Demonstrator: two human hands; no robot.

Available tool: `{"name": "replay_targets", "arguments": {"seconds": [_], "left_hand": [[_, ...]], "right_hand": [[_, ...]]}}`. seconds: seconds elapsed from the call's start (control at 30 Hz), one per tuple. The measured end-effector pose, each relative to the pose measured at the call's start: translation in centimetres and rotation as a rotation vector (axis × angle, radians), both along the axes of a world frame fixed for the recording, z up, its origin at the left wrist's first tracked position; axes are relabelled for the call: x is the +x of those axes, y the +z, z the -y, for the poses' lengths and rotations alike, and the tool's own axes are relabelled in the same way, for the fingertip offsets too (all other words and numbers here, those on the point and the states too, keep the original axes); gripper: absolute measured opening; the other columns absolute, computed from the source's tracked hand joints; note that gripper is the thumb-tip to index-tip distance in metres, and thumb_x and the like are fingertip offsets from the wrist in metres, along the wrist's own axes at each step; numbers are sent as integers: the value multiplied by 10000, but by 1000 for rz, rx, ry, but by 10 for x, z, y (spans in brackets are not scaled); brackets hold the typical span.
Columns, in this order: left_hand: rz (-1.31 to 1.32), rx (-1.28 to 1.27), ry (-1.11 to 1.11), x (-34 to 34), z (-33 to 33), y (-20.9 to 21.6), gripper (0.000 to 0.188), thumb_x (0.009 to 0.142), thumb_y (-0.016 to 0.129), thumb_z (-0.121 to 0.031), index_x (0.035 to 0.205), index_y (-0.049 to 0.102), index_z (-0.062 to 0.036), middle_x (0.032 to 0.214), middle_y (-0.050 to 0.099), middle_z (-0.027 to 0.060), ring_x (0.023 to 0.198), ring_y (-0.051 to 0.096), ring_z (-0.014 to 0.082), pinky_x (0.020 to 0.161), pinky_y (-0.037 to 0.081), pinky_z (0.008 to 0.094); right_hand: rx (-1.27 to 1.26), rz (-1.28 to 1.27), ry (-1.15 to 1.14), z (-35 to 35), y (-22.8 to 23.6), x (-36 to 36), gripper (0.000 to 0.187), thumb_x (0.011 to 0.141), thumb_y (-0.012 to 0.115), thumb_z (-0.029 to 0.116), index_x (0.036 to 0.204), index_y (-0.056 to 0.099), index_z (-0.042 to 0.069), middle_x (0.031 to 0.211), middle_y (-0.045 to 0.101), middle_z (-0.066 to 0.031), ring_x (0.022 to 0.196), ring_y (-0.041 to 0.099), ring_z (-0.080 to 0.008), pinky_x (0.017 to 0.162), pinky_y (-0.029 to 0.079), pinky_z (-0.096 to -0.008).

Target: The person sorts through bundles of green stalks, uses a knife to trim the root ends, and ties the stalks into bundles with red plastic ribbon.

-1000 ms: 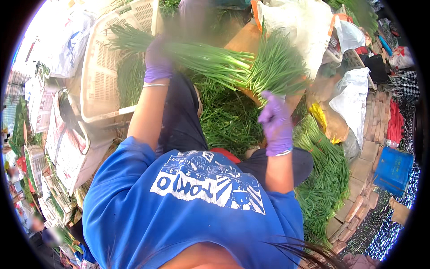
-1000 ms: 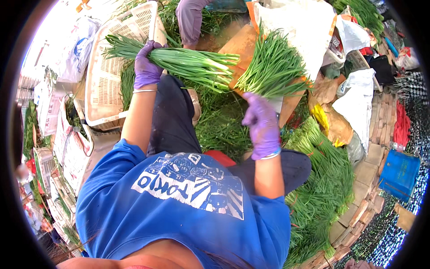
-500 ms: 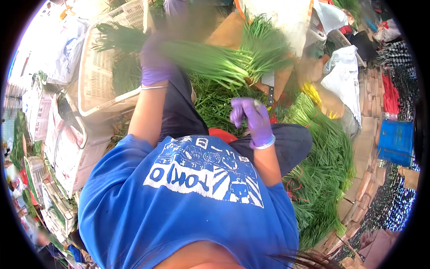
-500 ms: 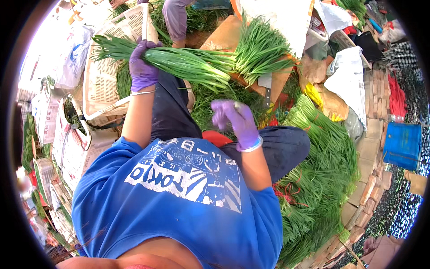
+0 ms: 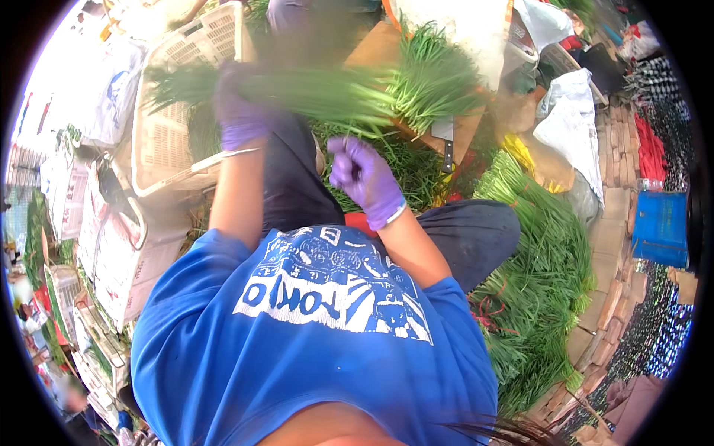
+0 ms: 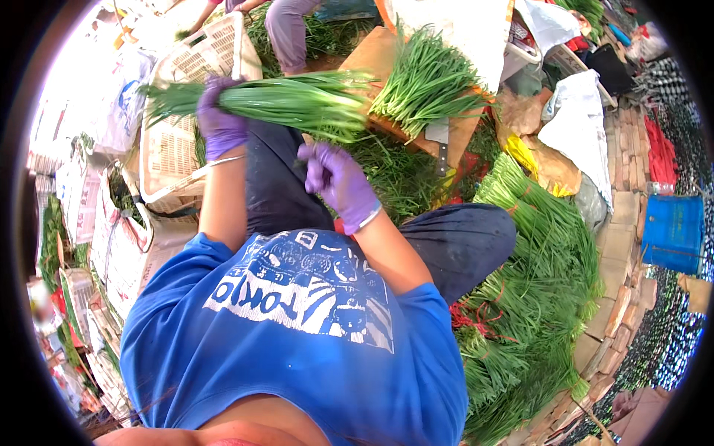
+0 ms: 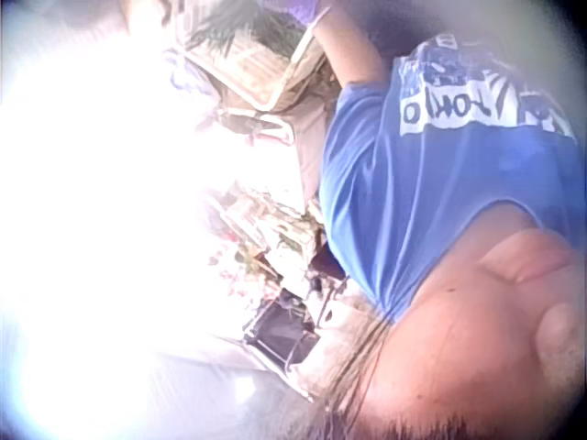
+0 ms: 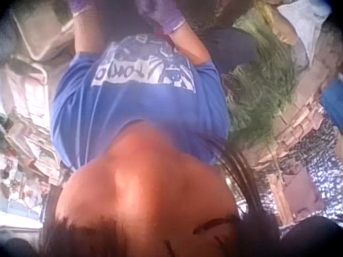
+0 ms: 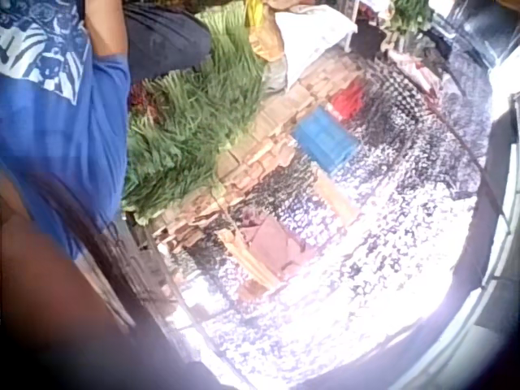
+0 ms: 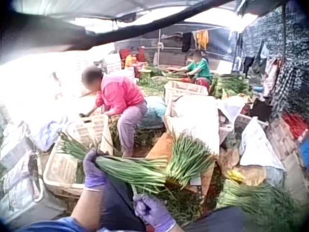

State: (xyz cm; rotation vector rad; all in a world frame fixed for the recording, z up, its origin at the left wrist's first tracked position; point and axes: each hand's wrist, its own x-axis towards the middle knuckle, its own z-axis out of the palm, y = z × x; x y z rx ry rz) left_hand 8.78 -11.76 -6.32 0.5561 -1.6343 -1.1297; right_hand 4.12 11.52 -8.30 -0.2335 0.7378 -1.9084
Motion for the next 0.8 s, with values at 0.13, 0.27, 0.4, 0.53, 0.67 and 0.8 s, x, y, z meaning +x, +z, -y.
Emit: {"name": "replay_targets", "arguments": {"seconds": [0.13,0.27,0.4,0.53,0.67,0.8], "left_hand": [[-422,522,-236,45,44,20,124,767,465,-103,727,545,-17,751,587,127,806,569,292,825,446,427],[35,-57,168,68,60,13,106,770,448,-58,717,528,-12,733,566,110,809,554,252,833,444,448],[-371,404,-58,46,32,11,58,750,450,2,760,507,-4,693,534,89,714,529,209,884,424,428],[-726,949,-200,22,7,18,53,733,485,-15,785,498,-17,690,534,78,711,526,236,911,380,455],[-169,157,-39,22,20,-16,49,738,483,-27,781,504,-15,699,541,82,718,527,251,908,378,442],[-542,733,-206,30,17,10,54,743,467,-31,771,507,-8,701,543,86,725,527,271,924,369,426]], "right_hand": [[-163,-371,360,-67,4,1,305,839,512,284,800,552,-17,590,551,-88,450,488,-162,464,404,-278],[901,-1458,561,-80,-35,-33,474,750,597,316,1092,514,-2,819,613,-179,753,609,-234,702,475,-327],[675,-1092,126,-65,-24,-37,643,714,671,293,1203,413,-35,659,576,-78,581,547,-138,554,437,-266],[515,-734,-191,-8,44,-23,562,736,683,239,1165,444,-33,564,459,35,469,383,-29,434,310,-181],[314,-618,-100,13,35,-18,184,798,589,168,782,601,-16,571,514,0,485,430,-50,464,345,-187],[-286,-424,354,-40,14,-34,209,757,568,106,596,549,-26,452,486,-60,452,484,-153,541,417,-294]]}}
